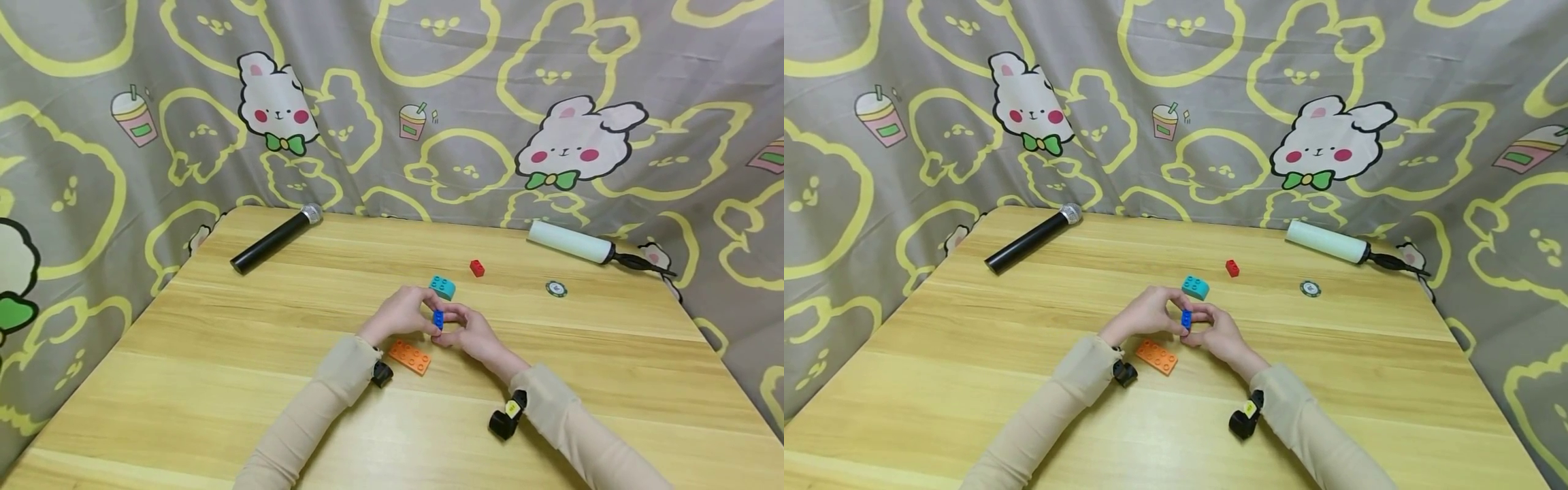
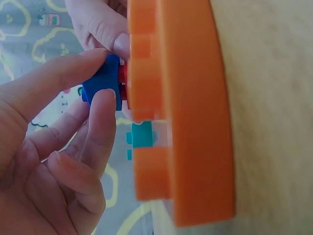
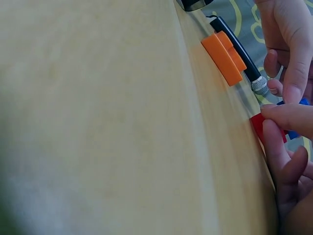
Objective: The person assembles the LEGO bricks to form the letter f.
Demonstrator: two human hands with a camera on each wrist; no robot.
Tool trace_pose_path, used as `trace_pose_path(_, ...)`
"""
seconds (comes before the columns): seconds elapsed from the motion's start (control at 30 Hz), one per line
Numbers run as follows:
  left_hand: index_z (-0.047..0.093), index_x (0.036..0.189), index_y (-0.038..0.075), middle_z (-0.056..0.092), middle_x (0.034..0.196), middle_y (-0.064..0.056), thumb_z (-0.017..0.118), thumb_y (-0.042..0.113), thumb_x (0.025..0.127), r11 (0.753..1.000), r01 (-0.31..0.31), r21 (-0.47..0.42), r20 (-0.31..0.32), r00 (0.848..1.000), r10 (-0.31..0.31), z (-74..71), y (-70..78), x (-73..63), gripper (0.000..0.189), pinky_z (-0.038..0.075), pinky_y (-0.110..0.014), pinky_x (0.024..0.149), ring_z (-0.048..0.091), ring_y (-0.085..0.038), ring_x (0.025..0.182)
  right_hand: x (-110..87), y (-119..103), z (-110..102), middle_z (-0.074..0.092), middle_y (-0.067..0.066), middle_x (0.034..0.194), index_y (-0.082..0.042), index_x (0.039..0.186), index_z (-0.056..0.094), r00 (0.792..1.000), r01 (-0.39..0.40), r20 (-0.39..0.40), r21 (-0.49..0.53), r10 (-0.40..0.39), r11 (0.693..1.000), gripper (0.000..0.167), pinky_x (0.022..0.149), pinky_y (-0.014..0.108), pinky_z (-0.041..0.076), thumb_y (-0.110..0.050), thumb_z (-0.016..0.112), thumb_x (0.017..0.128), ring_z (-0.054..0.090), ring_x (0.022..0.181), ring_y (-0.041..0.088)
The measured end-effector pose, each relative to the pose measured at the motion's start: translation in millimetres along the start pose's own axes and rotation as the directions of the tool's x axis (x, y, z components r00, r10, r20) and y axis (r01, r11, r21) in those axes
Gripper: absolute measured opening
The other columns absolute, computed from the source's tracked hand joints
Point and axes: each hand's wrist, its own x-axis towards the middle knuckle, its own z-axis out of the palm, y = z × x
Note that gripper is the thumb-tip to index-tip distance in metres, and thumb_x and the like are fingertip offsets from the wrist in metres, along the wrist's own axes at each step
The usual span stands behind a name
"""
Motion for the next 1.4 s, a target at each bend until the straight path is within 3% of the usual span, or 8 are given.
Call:
trace_pose_path(0.2, 0.069, 0.101, 0.012, 0.07, 0.103, -0.003, 0.085, 0.015, 0.07, 1.0, 0.003, -0.001, 0.01, 1.0, -0.003, 0.7, -1.0, 0.3, 0.035, 0.044, -0.032, 0.084, 0.061, -0.021, 0.101, -0.4, 3.1, -0.7, 0.058, 0.019, 0.121, -0.001, 0.134, 0.047, 1.0, 0.014, 0.028, 0.016, -0.014, 1.0, 0.065, 0.066, 0.02, 0.043, -0.008, 0.077, 0.077, 0.058, 0.089, 0.017)
trace_pose_path(0.37, 0.068, 0.1, 0.014, 0.07, 0.102, -0.001, 0.085, 0.018, 0.071, 1.0, 0.016, 0.021, 0.009, 1.0, -0.016, 0.1, -1.9, 0.4, 0.033, 0.044, -0.032, 0.083, 0.061, -0.02, 0.099, 1.3, 3.1, -2.0, 0.056, 0.021, 0.123, 0.0, 0.135, 0.046, 0.998, 0.028, 0.064, 0.009, -0.029, 1.0, 0.065, 0.066, 0.02, 0.044, -0.008, 0.076, 0.079, 0.06, 0.08, 0.013)
trace_pose_path(0.63, 0.068, 0.098, 0.017, 0.07, 0.104, 0.001, 0.085, 0.023, 0.072, 0.997, 0.045, 0.066, 0.008, 0.999, -0.046, -0.9, -3.0, 1.4, 0.031, 0.047, -0.035, 0.085, 0.062, -0.017, 0.101, 2.5, -0.4, -0.8, 0.057, 0.021, 0.123, 0.0, 0.134, 0.048, 0.998, 0.035, 0.061, -0.015, -0.034, 0.999, 0.063, 0.069, 0.021, 0.045, -0.011, 0.077, 0.079, 0.061, 0.079, 0.013)
trace_pose_path(0.9, 0.068, 0.097, 0.021, 0.071, 0.106, 0.005, 0.084, 0.029, 0.072, 0.99, 0.075, 0.117, -0.004, 0.997, -0.075, 0.0, 0.0, 1.7, 0.031, 0.046, -0.035, 0.083, 0.062, -0.015, 0.102, 1.9, -0.2, -2.4, 0.057, 0.02, 0.123, -0.001, 0.133, 0.05, 0.998, 0.037, 0.05, -0.04, -0.035, 0.999, 0.061, 0.071, 0.02, 0.044, -0.014, 0.077, 0.079, 0.059, 0.089, 0.014)
trace_pose_path(1.13, 0.068, 0.097, 0.025, 0.071, 0.107, 0.009, 0.083, 0.034, 0.073, 0.98, 0.094, 0.173, -0.033, 0.995, -0.089, 0.4, 4.5, -0.7, 0.029, 0.043, -0.032, 0.075, 0.061, -0.012, 0.096, 1.8, -0.5, -2.4, 0.057, 0.02, 0.124, -0.003, 0.132, 0.052, 1.0, -0.005, 0.027, -0.02, 0.006, 1.0, 0.06, 0.06, 0.02, 0.042, -0.009, 0.078, 0.078, 0.059, 0.071, 0.011)
trace_pose_path(1.4, 0.068, 0.095, 0.027, 0.07, 0.106, 0.012, 0.084, 0.037, 0.072, 0.959, 0.098, 0.264, -0.025, 0.995, -0.095, -1.4, 8.1, -2.2, 0.03, 0.042, -0.031, 0.072, 0.059, -0.01, 0.092, -0.1, -3.4, 0.2, 0.058, 0.02, 0.122, -0.001, 0.132, 0.05, 1.0, 0.001, 0.016, -0.037, 0.0, 0.999, 0.062, 0.056, 0.02, 0.04, -0.007, 0.077, 0.077, 0.055, 0.064, 0.01)
